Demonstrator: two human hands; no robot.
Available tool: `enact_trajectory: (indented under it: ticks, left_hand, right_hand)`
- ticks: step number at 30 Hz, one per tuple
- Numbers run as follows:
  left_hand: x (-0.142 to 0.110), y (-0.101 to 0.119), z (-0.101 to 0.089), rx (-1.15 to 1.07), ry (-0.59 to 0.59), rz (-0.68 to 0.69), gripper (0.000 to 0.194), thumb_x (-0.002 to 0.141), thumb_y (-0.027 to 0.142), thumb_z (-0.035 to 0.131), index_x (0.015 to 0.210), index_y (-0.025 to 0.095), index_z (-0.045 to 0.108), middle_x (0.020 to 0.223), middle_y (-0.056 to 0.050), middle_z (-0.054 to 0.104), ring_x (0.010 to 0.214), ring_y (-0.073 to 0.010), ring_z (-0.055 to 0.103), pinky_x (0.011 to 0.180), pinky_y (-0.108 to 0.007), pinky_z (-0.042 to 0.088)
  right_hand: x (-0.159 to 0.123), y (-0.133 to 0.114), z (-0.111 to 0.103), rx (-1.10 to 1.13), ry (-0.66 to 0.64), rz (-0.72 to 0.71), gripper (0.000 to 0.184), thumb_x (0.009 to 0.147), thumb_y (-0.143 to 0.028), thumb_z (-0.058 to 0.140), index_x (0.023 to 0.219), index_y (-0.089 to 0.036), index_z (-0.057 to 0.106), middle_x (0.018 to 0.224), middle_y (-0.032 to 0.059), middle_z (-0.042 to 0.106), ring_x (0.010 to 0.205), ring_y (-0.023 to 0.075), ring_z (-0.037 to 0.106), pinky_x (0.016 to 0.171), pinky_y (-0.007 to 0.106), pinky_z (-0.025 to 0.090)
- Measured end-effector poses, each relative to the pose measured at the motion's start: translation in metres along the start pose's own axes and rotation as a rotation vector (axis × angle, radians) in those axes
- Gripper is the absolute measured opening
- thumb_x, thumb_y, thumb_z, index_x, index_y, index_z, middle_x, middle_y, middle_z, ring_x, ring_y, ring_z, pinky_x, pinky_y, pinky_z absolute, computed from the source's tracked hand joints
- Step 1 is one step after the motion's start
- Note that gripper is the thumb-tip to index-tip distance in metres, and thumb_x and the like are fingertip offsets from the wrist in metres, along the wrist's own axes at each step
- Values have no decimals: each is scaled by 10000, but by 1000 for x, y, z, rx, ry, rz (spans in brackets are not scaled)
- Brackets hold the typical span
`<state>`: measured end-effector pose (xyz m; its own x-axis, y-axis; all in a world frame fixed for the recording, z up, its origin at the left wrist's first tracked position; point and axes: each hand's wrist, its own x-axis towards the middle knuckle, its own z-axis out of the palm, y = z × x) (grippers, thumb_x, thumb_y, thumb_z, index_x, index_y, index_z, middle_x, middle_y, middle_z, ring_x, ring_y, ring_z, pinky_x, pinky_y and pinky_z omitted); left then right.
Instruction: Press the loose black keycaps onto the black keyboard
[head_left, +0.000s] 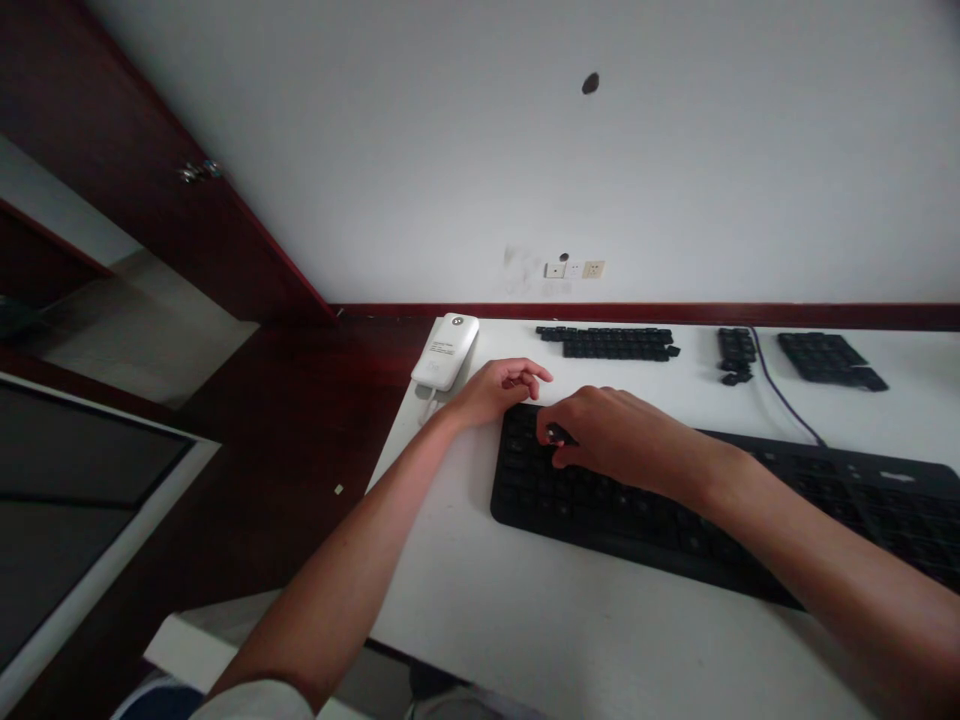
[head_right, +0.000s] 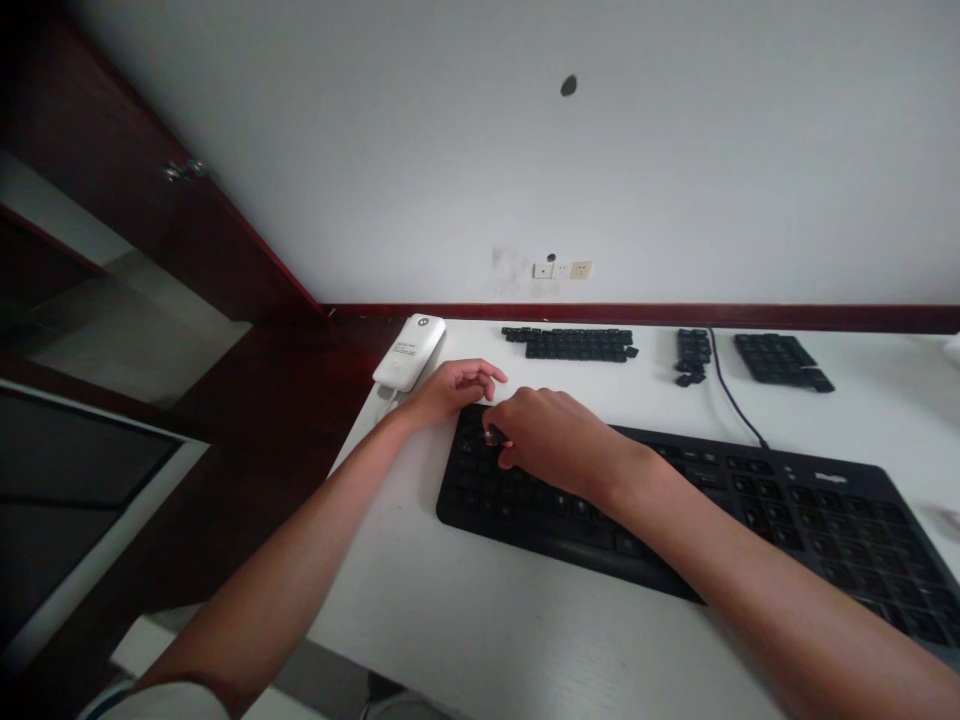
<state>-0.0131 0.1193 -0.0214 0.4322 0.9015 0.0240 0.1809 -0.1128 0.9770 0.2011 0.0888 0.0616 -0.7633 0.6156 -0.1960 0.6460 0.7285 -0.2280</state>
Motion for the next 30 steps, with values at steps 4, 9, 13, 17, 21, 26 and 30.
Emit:
enact_trajectory:
  ticks: [4,9,13,17,21,26,30]
  left_hand:
    - [0,2,1,17,9,-7,285,866,112,563,1103,124,720,855,-21,695,808,-99,630,778,-246,451]
    - [-1,3,1,17,13,-14,294,858,104,563,1105,122,721,852,-20,694,804,-98,631,776,-248,451]
    - [0,1,1,14,7,-13,302,852,102,557,1106,122,719,845,-19,694,801,-99,633,779,-249,453]
    - [-1,0,1,22,6,-9,305,852,114,555,1107,124,721,845,-19,696,796,-98,631,782,-249,457]
    - [-1,2,1,25,10,-11,304,853,125,560,1109,124,724,847,-21,696,796,-100,630,777,-249,457]
    - [0,0,0,31,15,-9,309,847,126,558,1106,124,726,846,-22,697,794,-101,627,776,-249,457]
    - [0,-3,0,32,11,3,308,851,134,561,1111,124,726,856,-27,698,801,-104,628,776,-251,458]
  right_hand:
    - [0,-1,-1,6,-1,5,109,897,-224,771,994,-272,780,915,55,767,846,275,746,664,323,423]
    - [-1,-1,-1,13,-7,0,156,896,-207,762,1033,-275,787,947,60,777,871,274,751,674,321,433]
    - [1,0,0,22,-3,-3,172,886,-205,769,1035,-287,791,937,51,778,844,259,744,667,316,430]
    - [1,2,0,46,-3,-23,189,883,-200,763,1043,-298,789,953,43,779,837,247,737,672,308,436]
    - [1,3,3,19,14,-17,181,870,-199,764,1024,-288,793,936,55,774,852,270,744,662,314,439]
    - [2,3,4,-4,13,-19,176,868,-205,765,1025,-281,794,931,62,774,853,279,745,651,318,426]
    - [1,3,0,30,-6,-20,195,867,-218,776,1050,-282,796,922,55,771,818,255,734,655,312,422]
